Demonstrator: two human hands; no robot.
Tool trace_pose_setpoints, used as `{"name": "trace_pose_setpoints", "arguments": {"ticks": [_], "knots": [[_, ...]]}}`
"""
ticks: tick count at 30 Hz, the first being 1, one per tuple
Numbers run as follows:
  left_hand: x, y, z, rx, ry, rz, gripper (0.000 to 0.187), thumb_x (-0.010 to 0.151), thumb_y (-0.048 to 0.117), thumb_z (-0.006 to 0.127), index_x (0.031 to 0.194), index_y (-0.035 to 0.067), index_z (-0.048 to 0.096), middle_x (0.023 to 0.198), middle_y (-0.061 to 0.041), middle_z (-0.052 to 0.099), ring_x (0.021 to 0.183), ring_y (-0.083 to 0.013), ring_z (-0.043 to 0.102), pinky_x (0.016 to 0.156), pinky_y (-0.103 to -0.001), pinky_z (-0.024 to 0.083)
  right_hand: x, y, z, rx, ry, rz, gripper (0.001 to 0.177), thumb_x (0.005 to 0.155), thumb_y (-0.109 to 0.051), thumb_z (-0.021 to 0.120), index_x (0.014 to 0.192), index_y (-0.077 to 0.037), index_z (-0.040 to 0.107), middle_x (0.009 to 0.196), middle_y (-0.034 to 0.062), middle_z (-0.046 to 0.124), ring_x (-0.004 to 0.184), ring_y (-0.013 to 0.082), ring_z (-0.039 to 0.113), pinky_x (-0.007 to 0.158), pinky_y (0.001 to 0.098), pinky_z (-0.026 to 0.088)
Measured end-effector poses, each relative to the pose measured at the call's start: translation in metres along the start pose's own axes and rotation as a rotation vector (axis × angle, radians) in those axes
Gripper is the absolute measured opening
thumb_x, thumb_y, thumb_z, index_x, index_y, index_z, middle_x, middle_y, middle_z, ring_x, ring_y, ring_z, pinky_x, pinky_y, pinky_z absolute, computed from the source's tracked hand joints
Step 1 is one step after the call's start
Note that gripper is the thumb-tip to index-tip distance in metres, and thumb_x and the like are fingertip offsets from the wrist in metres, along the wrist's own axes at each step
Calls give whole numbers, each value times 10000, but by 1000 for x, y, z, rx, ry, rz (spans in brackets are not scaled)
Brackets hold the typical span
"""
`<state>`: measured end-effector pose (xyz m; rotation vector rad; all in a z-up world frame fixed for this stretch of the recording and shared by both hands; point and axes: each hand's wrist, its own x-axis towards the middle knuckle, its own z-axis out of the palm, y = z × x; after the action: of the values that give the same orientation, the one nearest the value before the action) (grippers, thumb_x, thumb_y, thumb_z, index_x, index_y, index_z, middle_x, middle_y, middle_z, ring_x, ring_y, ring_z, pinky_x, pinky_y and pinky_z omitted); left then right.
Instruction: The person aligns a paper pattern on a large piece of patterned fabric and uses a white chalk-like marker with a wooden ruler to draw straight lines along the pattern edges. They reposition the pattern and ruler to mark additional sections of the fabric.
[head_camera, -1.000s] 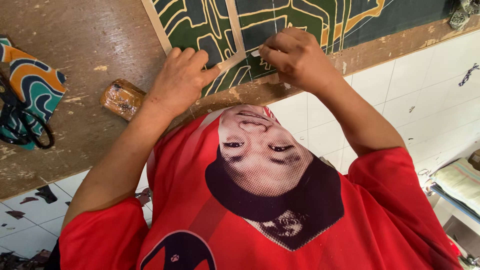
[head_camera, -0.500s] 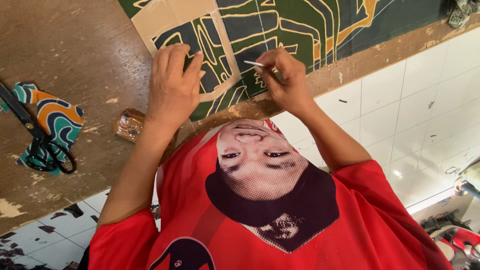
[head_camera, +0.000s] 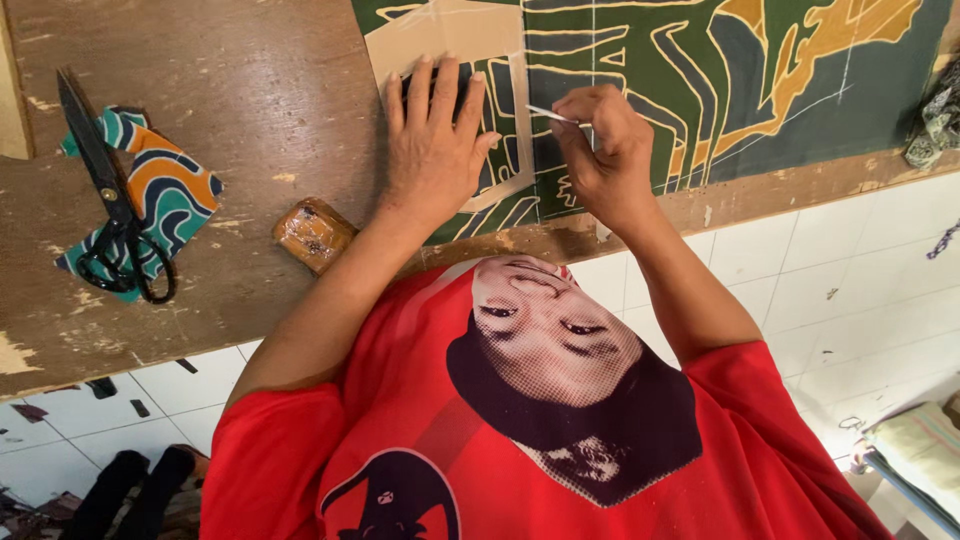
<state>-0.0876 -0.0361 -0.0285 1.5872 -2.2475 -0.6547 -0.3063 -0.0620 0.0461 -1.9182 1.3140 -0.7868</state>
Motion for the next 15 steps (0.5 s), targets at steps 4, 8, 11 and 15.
{"name": "trace_pose_setpoints", "arguments": {"ticks": [4,8,11,15], "knots": [[0,-2,4,15,-4,-1,649,1007,395,733,1476,-6,533,1549,-244,399,1454,-453,335,1186,-687,217,10,2,4,6,-15,-18,202,973,131,725,1066,3,599,1044,146,679,970,280,700,854,348,544],[-1,-3,4,39,16,15,647,1008,398,725,1483,1,538,1550,-240,414,1448,-446,340,1176,-685,215,13,1,7,6,-21,-1,189,988,115,729,1048,-1,593,1016,133,678,913,262,680,840,342,535],[1,-1,2,42,14,5,655,1012,415,712,1482,-6,538,1540,-241,418,1433,-446,352,1168,-690,218,13,1,4,-28,-10,22,187,972,100,744,1029,1,597,989,133,678,854,241,653,799,330,521],[4,3,2,32,8,-24,651,1012,429,694,1469,-10,543,1524,-244,429,1424,-444,360,1160,-691,221,12,7,-5,4,-2,35,161,1016,93,724,1049,9,591,990,127,669,888,201,664,818,310,538]]}}
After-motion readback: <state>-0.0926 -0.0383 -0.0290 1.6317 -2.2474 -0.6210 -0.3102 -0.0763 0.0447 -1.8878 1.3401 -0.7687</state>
